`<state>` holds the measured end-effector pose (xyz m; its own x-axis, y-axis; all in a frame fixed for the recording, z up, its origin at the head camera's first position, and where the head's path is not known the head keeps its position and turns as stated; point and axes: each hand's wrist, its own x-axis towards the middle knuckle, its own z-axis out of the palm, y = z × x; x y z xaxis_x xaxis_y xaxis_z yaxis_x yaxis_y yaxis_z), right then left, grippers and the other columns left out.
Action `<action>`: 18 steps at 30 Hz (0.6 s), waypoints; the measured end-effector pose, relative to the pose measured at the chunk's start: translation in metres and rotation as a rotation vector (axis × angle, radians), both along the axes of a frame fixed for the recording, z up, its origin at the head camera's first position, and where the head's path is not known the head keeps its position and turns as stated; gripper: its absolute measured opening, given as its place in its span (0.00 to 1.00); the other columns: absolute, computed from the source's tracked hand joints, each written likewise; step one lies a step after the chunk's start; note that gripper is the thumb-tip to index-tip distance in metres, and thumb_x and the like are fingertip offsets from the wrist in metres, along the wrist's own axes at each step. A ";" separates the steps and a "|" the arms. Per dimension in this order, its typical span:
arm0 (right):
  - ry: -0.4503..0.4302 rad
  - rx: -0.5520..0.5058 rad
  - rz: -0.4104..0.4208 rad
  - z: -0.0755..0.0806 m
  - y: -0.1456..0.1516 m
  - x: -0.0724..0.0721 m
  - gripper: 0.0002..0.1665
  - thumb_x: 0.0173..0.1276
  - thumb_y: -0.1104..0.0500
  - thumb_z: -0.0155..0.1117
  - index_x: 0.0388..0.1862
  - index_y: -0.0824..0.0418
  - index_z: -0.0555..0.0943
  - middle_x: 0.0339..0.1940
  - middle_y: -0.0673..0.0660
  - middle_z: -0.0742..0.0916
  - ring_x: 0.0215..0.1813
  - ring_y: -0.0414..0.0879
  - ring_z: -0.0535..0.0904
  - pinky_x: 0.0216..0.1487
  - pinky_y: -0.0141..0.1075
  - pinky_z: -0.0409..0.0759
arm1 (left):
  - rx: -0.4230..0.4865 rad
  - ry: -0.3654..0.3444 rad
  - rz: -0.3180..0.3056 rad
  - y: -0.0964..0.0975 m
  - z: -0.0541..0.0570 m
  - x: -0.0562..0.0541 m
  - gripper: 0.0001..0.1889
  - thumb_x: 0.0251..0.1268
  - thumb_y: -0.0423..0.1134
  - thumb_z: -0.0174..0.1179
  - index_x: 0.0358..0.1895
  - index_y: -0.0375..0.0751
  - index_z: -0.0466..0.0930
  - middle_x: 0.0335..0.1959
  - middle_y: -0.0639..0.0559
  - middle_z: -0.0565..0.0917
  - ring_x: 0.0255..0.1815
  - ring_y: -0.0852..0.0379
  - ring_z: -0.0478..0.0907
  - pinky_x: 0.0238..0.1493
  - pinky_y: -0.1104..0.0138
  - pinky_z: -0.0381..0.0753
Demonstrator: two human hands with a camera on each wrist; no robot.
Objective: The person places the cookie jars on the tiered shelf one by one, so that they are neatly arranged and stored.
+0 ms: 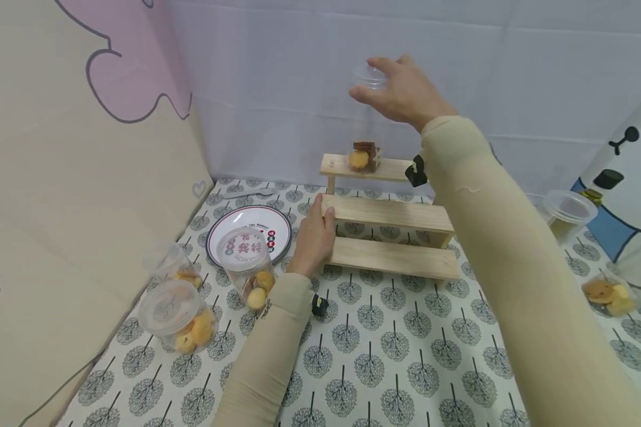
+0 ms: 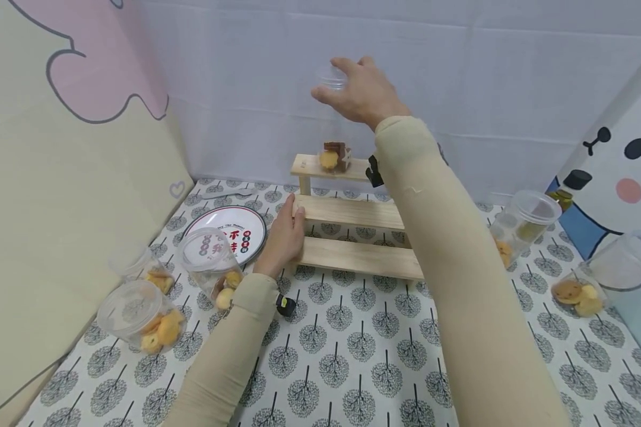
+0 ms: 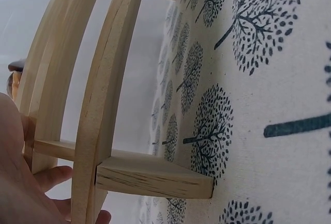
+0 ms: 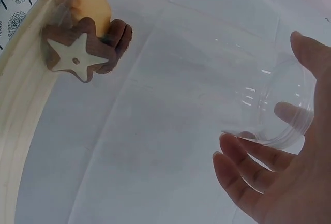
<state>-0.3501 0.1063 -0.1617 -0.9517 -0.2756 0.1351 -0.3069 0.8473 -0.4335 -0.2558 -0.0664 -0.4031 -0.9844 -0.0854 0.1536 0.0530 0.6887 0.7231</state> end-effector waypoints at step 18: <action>0.141 0.073 0.052 -0.035 0.121 0.097 0.51 0.69 0.34 0.59 0.83 0.39 0.46 0.79 0.68 0.57 0.69 0.74 0.63 0.61 0.74 0.63 | 0.038 0.024 0.010 -0.009 0.003 -0.001 0.33 0.81 0.57 0.32 0.81 0.47 0.44 0.79 0.42 0.59 0.76 0.42 0.60 0.77 0.53 0.58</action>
